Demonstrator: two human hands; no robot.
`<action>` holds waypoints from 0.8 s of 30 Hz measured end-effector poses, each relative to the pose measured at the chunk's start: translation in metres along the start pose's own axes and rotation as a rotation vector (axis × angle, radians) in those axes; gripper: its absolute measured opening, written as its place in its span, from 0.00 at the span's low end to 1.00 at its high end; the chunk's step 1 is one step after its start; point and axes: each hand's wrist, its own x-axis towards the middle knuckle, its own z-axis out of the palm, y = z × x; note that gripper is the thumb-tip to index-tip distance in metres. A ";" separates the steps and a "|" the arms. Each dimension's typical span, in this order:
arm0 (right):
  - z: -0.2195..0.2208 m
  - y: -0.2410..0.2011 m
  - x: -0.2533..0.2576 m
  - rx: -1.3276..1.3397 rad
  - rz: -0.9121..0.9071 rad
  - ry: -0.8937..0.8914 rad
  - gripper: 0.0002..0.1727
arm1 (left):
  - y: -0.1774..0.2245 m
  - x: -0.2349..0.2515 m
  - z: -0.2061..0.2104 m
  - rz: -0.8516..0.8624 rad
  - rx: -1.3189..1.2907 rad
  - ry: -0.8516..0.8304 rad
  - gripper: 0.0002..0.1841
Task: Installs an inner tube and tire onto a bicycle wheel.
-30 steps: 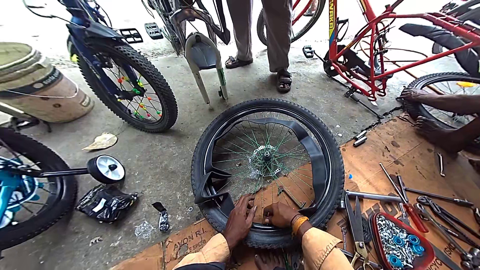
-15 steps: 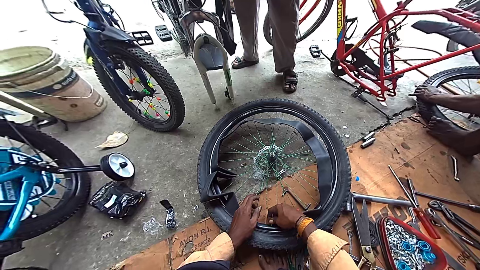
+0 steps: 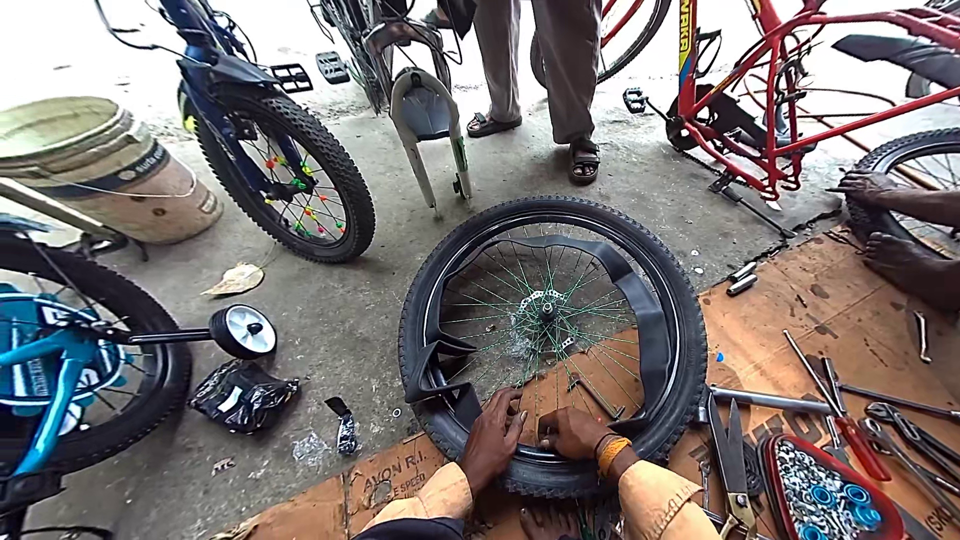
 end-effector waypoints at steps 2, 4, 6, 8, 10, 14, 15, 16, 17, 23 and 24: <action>0.000 -0.004 -0.001 -0.038 0.054 -0.006 0.20 | 0.001 0.000 0.001 -0.001 -0.001 -0.005 0.22; 0.002 -0.009 0.001 -0.072 0.125 0.004 0.28 | 0.001 0.000 0.001 -0.003 -0.004 -0.005 0.22; 0.003 -0.004 0.002 -0.048 0.077 0.009 0.26 | 0.001 0.000 0.000 -0.002 -0.008 -0.001 0.22; 0.001 0.001 0.001 -0.014 0.017 -0.017 0.19 | 0.001 0.000 0.000 0.004 -0.008 0.003 0.22; 0.000 -0.005 0.000 -0.057 0.071 -0.025 0.20 | 0.002 0.000 0.001 -0.001 -0.002 -0.004 0.22; 0.001 -0.005 0.000 -0.035 0.076 0.002 0.23 | 0.001 0.000 0.001 -0.003 -0.003 -0.003 0.23; 0.000 -0.002 -0.001 -0.012 0.035 -0.003 0.19 | 0.001 0.001 0.001 -0.004 -0.001 -0.003 0.23; -0.001 0.000 -0.002 -0.004 0.017 -0.008 0.17 | 0.001 0.000 0.001 -0.007 -0.001 -0.007 0.23; 0.001 -0.001 -0.002 -0.019 0.034 -0.011 0.18 | 0.002 0.000 0.001 -0.013 -0.002 -0.015 0.23; 0.001 -0.001 -0.003 0.012 0.033 0.002 0.18 | 0.004 0.000 -0.001 -0.020 -0.006 -0.019 0.23; 0.000 0.000 -0.003 0.012 0.014 -0.016 0.16 | 0.004 0.000 0.000 -0.023 -0.001 -0.023 0.22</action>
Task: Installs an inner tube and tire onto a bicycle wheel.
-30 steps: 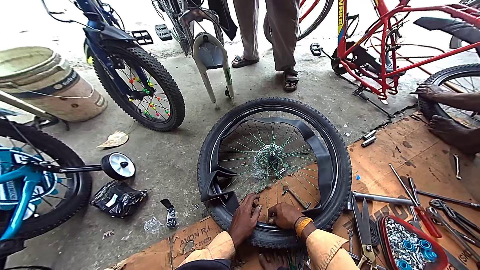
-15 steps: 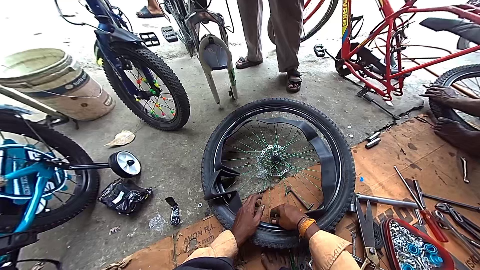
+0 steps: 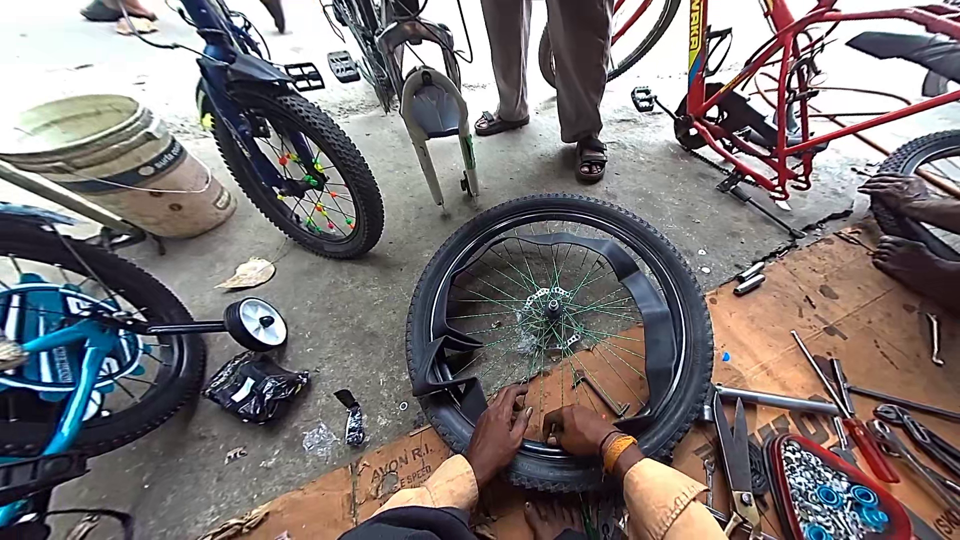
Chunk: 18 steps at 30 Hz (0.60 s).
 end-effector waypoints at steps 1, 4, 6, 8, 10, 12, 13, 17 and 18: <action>0.000 0.000 0.001 -0.023 0.011 -0.007 0.15 | 0.000 0.000 0.000 -0.005 0.007 -0.007 0.22; 0.003 -0.006 0.003 -0.081 0.113 0.008 0.25 | 0.000 0.000 0.001 0.002 -0.005 -0.010 0.23; 0.004 -0.004 0.001 -0.046 0.084 0.029 0.23 | -0.001 0.000 0.000 0.000 -0.007 -0.012 0.23; 0.002 -0.001 0.000 -0.013 0.021 0.010 0.17 | -0.001 0.000 -0.001 -0.006 0.000 -0.019 0.23; 0.003 -0.003 0.002 -0.049 0.048 0.001 0.17 | 0.000 0.000 0.000 -0.010 0.007 -0.024 0.23; 0.004 -0.007 0.003 -0.091 0.113 0.008 0.24 | 0.000 0.001 -0.001 -0.010 0.010 -0.020 0.23; 0.005 -0.007 0.003 -0.090 0.112 0.018 0.25 | 0.000 0.001 -0.001 -0.012 0.011 -0.020 0.23; 0.002 0.000 0.002 -0.032 0.007 -0.001 0.17 | -0.002 0.001 0.000 -0.006 0.015 -0.017 0.23; 0.002 -0.001 0.003 -0.054 0.031 -0.009 0.17 | -0.002 0.001 0.001 -0.007 0.018 -0.017 0.23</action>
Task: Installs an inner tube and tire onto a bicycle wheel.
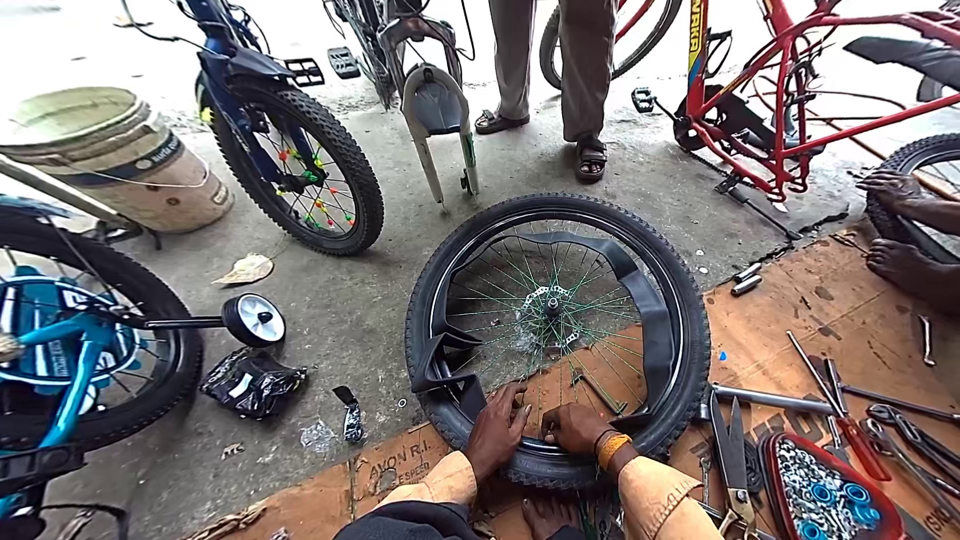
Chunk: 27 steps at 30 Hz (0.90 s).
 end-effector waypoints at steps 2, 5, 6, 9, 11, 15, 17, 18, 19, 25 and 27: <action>0.002 -0.004 0.002 -0.045 0.070 0.010 0.23 | 0.001 0.001 -0.001 -0.007 -0.003 -0.005 0.23; 0.004 -0.002 0.001 -0.006 0.054 0.051 0.23 | 0.001 0.000 -0.002 -0.003 -0.014 0.005 0.23; 0.004 0.000 0.001 0.013 0.019 0.049 0.20 | 0.001 0.000 -0.002 -0.001 -0.014 0.009 0.23; 0.003 -0.001 0.000 -0.001 0.022 0.036 0.16 | 0.001 0.000 -0.001 -0.002 -0.004 -0.003 0.23; 0.004 -0.007 -0.002 -0.024 0.090 0.046 0.22 | 0.002 0.000 -0.002 -0.002 -0.001 -0.006 0.23; 0.005 0.001 -0.002 0.026 0.004 0.060 0.18 | 0.001 0.001 -0.002 0.002 -0.007 0.003 0.23; 0.003 0.001 -0.002 0.017 -0.018 0.038 0.16 | 0.002 0.000 -0.001 -0.004 -0.007 -0.001 0.23; 0.003 -0.002 -0.002 -0.006 0.014 0.031 0.16 | 0.002 0.000 -0.001 -0.007 -0.006 -0.006 0.23; 0.003 -0.004 -0.002 -0.027 0.052 0.033 0.19 | 0.003 0.000 -0.001 -0.010 -0.004 -0.007 0.23; 0.003 0.002 -0.001 0.047 -0.016 0.036 0.15 | 0.003 0.000 -0.001 -0.015 -0.016 0.026 0.24; 0.003 -0.001 -0.001 0.010 0.023 0.030 0.16 | 0.003 -0.001 0.000 -0.010 -0.017 0.029 0.25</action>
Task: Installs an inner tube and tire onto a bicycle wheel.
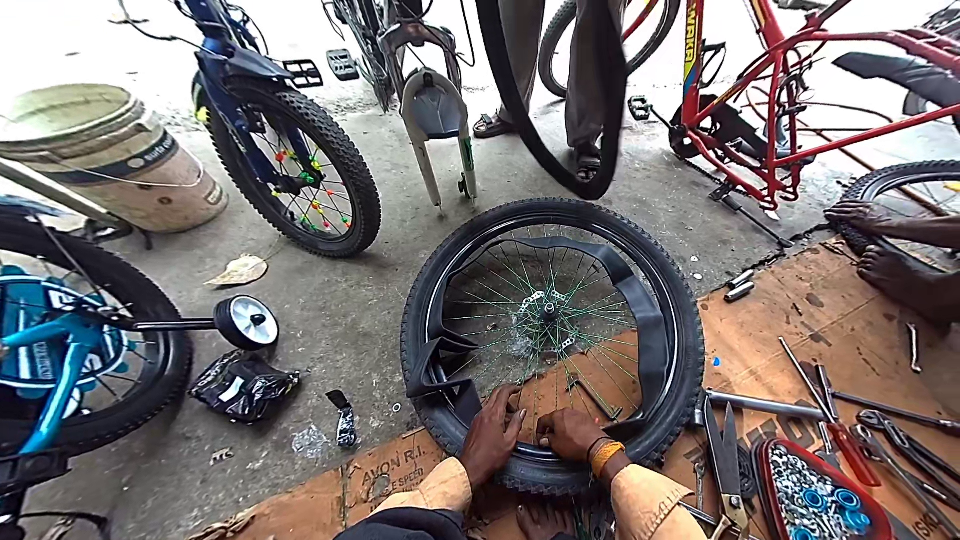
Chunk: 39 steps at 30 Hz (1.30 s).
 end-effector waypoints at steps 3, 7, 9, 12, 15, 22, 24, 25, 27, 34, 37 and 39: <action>0.002 -0.007 -0.003 -0.031 0.078 0.033 0.25 | 0.001 0.000 -0.001 0.004 -0.003 0.005 0.24; 0.001 0.001 -0.003 0.039 -0.039 0.025 0.16 | 0.000 0.000 -0.001 0.004 0.003 -0.003 0.25; 0.000 0.001 -0.002 0.024 -0.049 0.012 0.14 | 0.000 0.000 -0.001 0.003 0.002 -0.008 0.25; 0.002 -0.007 -0.003 -0.043 0.050 0.028 0.21 | 0.000 0.000 -0.001 0.006 0.004 -0.003 0.25; 0.004 -0.004 -0.003 -0.037 0.040 0.043 0.26 | -0.001 0.000 -0.001 0.012 0.002 0.002 0.25; 0.002 -0.006 -0.004 -0.030 0.053 0.041 0.20 | 0.000 0.000 -0.001 0.009 0.009 -0.004 0.25; 0.006 -0.007 -0.006 -0.047 0.067 0.066 0.24 | -0.001 0.000 0.000 0.014 0.007 0.000 0.25; 0.006 -0.005 -0.006 -0.038 0.041 0.063 0.22 | -0.001 0.000 0.000 0.016 0.010 -0.001 0.25; 0.003 0.000 -0.005 -0.010 -0.022 0.029 0.17 | -0.001 0.000 0.000 0.015 0.019 -0.008 0.25; 0.006 -0.004 -0.004 -0.042 0.021 0.061 0.22 | -0.003 0.000 0.000 0.015 0.023 -0.012 0.25; 0.003 0.000 -0.005 -0.019 -0.050 0.039 0.16 | -0.001 0.000 -0.001 0.008 0.023 -0.019 0.25; 0.003 -0.002 -0.005 -0.029 -0.025 0.036 0.15 | -0.001 0.001 -0.001 0.001 0.026 -0.025 0.25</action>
